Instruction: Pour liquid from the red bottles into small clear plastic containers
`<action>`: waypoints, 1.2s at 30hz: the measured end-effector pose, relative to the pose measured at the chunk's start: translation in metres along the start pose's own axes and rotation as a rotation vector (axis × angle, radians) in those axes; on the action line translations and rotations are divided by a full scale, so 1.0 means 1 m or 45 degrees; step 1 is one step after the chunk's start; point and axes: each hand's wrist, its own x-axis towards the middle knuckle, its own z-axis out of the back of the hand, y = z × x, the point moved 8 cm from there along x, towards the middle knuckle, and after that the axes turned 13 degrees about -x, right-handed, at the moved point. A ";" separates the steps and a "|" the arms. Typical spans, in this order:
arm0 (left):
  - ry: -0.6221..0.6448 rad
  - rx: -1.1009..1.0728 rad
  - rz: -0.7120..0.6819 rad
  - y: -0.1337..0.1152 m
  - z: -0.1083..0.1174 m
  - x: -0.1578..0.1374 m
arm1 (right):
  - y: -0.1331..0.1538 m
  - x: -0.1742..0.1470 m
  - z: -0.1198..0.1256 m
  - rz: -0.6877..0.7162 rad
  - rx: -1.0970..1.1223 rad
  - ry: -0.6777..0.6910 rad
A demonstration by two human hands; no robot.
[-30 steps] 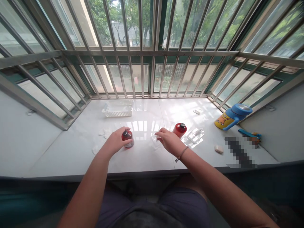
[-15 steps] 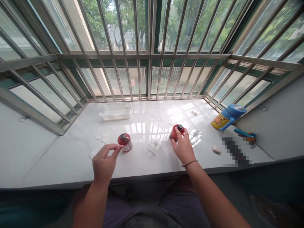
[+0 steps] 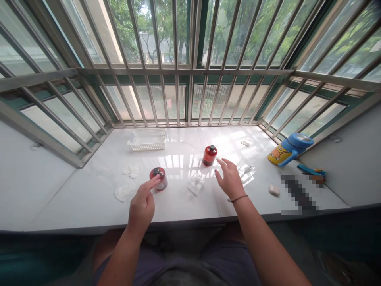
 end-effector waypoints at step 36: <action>0.238 -0.039 0.006 0.007 -0.108 -0.034 | 0.087 -0.032 -0.020 0.009 0.598 0.082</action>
